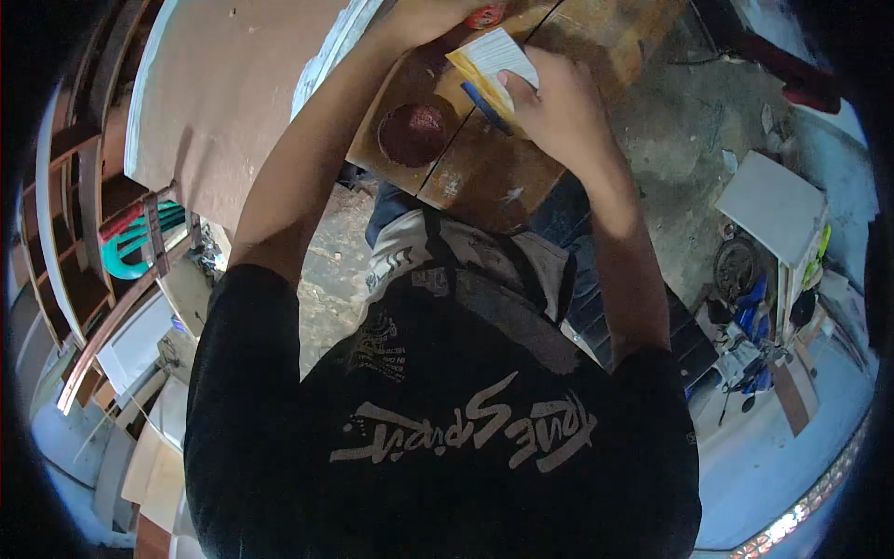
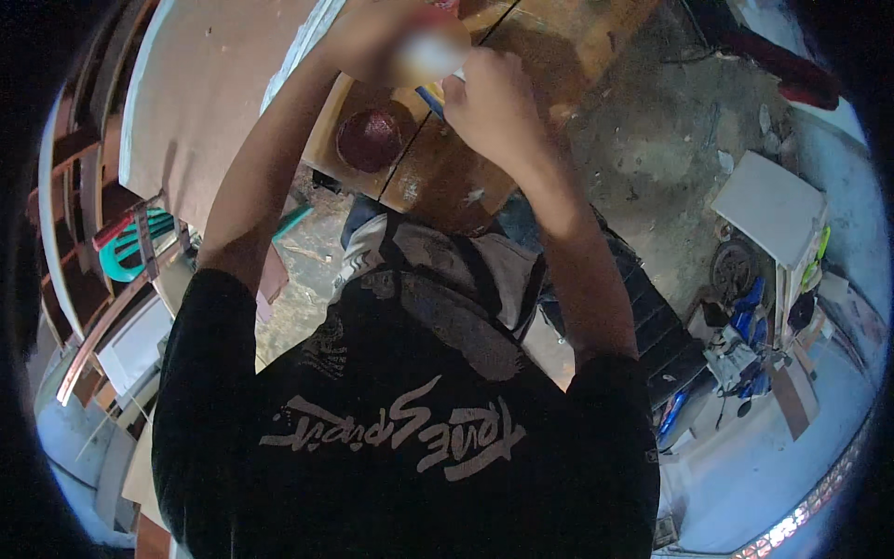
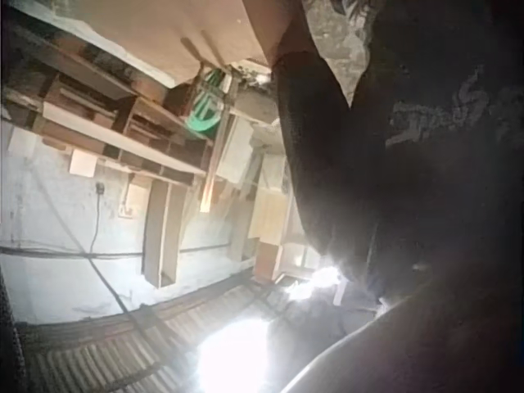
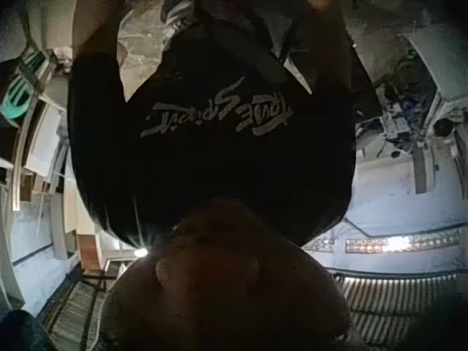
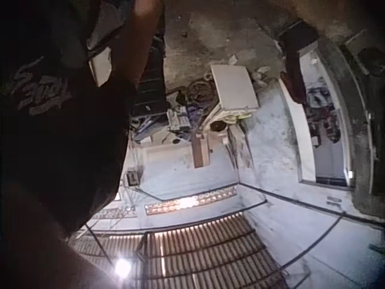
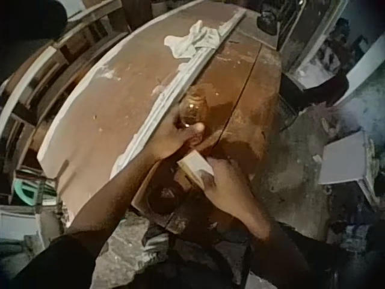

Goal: The person pours a brown liquid from a plastic bottle onto a small piece of wood, then uses a scraper and sandpaper to spread the liquid across the surface and edges.

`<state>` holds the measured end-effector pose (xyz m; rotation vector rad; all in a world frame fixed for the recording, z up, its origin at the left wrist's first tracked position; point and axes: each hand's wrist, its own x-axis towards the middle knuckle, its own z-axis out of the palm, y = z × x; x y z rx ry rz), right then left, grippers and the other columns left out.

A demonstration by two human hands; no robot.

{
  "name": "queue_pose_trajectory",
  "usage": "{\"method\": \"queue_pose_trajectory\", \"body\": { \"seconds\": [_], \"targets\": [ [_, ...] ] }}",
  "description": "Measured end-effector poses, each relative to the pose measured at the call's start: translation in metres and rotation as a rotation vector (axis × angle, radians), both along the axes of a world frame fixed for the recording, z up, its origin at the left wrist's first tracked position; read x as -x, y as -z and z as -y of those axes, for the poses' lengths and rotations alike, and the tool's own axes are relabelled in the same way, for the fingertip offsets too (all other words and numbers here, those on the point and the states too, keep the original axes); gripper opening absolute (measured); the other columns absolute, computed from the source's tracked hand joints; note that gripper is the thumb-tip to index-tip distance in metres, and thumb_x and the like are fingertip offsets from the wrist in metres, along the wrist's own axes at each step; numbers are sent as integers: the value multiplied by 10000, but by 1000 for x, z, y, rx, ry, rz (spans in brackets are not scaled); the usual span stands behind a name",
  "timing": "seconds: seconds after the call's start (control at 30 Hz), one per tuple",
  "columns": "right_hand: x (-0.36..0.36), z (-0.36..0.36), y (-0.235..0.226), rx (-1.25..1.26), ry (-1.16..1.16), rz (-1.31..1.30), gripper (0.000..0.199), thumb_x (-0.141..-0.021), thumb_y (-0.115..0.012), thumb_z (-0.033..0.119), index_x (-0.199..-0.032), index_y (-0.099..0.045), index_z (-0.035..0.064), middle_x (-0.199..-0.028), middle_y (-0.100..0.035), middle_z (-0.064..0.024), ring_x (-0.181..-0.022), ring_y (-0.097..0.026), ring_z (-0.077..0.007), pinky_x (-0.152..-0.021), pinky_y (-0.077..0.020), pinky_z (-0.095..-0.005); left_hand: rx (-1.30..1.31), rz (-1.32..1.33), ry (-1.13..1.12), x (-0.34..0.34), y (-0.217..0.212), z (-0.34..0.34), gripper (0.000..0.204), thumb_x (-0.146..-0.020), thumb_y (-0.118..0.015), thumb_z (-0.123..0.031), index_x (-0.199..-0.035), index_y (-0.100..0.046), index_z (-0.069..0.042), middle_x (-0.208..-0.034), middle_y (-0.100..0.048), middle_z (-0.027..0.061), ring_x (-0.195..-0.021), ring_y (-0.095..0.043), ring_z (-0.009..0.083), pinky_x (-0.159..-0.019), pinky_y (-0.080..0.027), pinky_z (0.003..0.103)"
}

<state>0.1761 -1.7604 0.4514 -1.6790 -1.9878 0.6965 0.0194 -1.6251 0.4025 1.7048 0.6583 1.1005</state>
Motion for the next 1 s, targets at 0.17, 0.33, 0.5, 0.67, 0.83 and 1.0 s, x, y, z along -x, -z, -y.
{"method": "queue_pose_trajectory", "body": {
  "seconds": [0.17,0.33,0.5,0.67,0.83,1.0],
  "targets": [
    [4,-13,11,-14,-53,-16,197,-908,-644,160,-998,-665,-14,-885,-681,-260,-883,-657,-465,-778,-509,-564,385,-26,86,3,-2,6,661,-875,-800,-252,-1394,-463,-20,-1269,-572,104,-1140,-554,198,-961,-478,364],
    [15,-12,23,57,-19,128,185,-907,-650,165,-994,-669,3,-882,-681,-260,-871,-654,-469,-770,-517,-550,-365,-169,-27,11,-26,9,809,-859,-813,-295,-1460,-366,13,-1407,-478,202,-1314,-476,291,-1087,-414,415],
    [22,-9,19,10,-102,79,185,-910,-650,172,-1009,-669,16,-887,-682,-254,-866,-647,-481,-760,-511,-554,-82,-238,-102,17,-8,11,1142,-811,-834,-419,-1550,-97,44,-1557,-245,273,-1481,-225,373,-1199,-249,482],
    [7,-14,2,-32,-106,68,198,-910,-656,181,-1020,-670,17,-912,-681,-256,-892,-646,-475,-769,-505,-554,82,13,-221,37,-5,26,1115,-813,-814,-475,-1552,-144,23,-1561,-241,272,-1493,-179,370,-1204,-208,477],
    [5,-14,-14,48,-88,122,217,-912,-658,190,-1034,-663,11,-927,-673,-262,-928,-634,-476,-807,-499,-542,24,102,-517,49,-12,73,589,-975,-619,-237,-1451,-347,-22,-1392,-442,220,-1241,-492,323,-1035,-422,424],
    [-4,3,-14,75,-82,106,247,-922,-649,214,-1073,-660,19,-933,-676,-258,-923,-632,-478,-809,-500,-536,-7,-404,-470,53,-12,120,509,-991,-563,-208,-1439,-371,-62,-1323,-499,153,-1097,-575,260,-948,-481,369]
  ]
}}
